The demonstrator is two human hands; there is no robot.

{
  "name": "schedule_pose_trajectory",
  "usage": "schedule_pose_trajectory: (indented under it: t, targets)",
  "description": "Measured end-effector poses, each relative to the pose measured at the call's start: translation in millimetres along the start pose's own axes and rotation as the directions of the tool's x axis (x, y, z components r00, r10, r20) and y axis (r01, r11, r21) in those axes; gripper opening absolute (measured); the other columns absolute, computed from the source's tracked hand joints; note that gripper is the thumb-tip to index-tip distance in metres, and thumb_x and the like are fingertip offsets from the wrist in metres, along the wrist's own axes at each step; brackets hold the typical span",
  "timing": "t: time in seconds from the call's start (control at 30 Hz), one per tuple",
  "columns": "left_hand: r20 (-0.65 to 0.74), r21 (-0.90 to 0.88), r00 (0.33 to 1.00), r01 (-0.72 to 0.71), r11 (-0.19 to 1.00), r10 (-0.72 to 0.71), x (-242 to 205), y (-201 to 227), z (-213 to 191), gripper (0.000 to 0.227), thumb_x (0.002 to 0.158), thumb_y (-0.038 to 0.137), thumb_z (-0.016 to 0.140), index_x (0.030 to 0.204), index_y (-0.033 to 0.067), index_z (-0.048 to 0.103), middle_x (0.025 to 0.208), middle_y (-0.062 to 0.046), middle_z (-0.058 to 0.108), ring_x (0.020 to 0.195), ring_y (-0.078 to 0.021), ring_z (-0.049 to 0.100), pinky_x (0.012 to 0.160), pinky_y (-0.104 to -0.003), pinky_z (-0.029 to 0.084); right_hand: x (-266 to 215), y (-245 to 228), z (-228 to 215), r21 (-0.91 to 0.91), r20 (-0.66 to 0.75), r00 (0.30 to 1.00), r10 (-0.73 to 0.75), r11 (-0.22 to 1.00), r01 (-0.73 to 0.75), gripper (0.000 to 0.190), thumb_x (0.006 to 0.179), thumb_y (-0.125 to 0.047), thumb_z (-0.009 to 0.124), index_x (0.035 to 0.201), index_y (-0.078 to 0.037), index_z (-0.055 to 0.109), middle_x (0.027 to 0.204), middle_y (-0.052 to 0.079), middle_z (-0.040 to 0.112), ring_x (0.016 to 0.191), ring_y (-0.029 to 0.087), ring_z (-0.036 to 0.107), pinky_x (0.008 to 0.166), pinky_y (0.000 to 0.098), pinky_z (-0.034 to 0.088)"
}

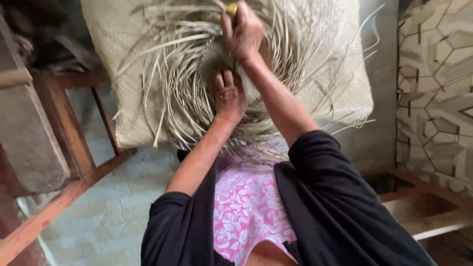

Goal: Shaping the crown of a straw hat by pressing and smoothing the woven fibers with a hand tool

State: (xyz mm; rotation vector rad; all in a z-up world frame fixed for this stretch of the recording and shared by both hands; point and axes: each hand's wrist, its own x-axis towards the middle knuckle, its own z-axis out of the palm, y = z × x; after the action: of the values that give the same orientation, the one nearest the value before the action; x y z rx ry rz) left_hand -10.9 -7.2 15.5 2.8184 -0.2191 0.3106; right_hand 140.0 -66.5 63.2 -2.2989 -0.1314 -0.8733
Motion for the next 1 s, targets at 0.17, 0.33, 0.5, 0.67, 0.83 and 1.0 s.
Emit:
schedule_pose_trajectory:
  t: [0.17,0.33,0.5,0.67,0.83,1.0]
  targets:
    - [-0.120,-0.010,0.993,0.016,1.000,-0.017,12,2,-21,0.066,0.089,0.009,0.072,0.146,-0.0002,0.041,0.124,-0.015,0.045,0.111,-0.0291,0.046,0.091,-0.045,0.042,-20,-5,-49,0.168,0.108,0.974,0.200,0.962,-0.216,0.017,0.099,-0.028,0.059,0.092,-0.014,0.060,0.067,-0.005,0.066,0.051,0.007,0.056,0.043,0.0227,0.045]
    - [-0.235,0.090,0.962,-0.120,0.989,0.138,6,-12,33,0.047,0.091,0.004,0.055,0.134,-0.0115,0.051,0.124,-0.033,0.047,0.120,-0.0473,0.046,0.111,-0.059,0.041,-64,8,-82,0.211,-0.126,0.961,0.247,0.953,-0.217,0.019,0.092,-0.021,0.073,0.079,-0.013,0.063,0.057,0.008,0.055,0.053,0.022,0.062,0.051,0.0270,0.045]
    - [-0.075,0.005,0.997,-0.013,1.000,0.013,3,3,-18,0.035,0.087,0.004,0.063,0.120,-0.0035,0.055,0.125,-0.023,0.044,0.114,-0.0411,0.043,0.101,-0.054,0.041,-1,6,-37,0.119,-0.015,0.984,0.179,0.977,-0.176,0.021,0.095,-0.029,0.061,0.089,-0.009,0.064,0.065,0.001,0.064,0.051,0.015,0.054,0.050,0.0299,0.046]
    - [-0.102,0.014,0.994,-0.030,0.999,0.031,14,6,-25,0.023,0.085,0.003,0.064,0.107,-0.0041,0.062,0.128,-0.028,0.045,0.119,-0.0450,0.043,0.109,-0.060,0.038,2,17,-37,0.066,-0.017,0.982,0.189,0.980,-0.188,0.027,0.096,-0.038,0.059,0.090,-0.013,0.065,0.055,-0.004,0.058,0.043,0.012,0.050,0.042,0.0297,0.040]
    - [-0.165,0.119,0.983,-0.056,0.991,0.075,19,5,-27,0.041,0.087,-0.002,0.068,0.125,-0.0095,0.053,0.122,-0.023,0.046,0.114,-0.0331,0.042,0.103,-0.047,0.043,-55,0,-107,0.309,0.044,0.940,0.337,0.891,-0.334,0.014,0.098,-0.013,0.060,0.086,-0.006,0.056,0.069,-0.002,0.053,0.058,0.009,0.045,0.052,0.0253,0.039]
    - [-0.132,0.042,0.988,-0.081,0.996,0.086,17,4,-27,0.043,0.088,0.001,0.061,0.128,-0.0097,0.051,0.129,-0.028,0.043,0.117,-0.0399,0.042,0.106,-0.053,0.041,-8,26,-55,0.105,-0.056,0.981,0.186,0.978,-0.179,0.020,0.096,-0.026,0.062,0.088,-0.008,0.061,0.065,0.004,0.061,0.050,0.020,0.052,0.048,0.0338,0.043]
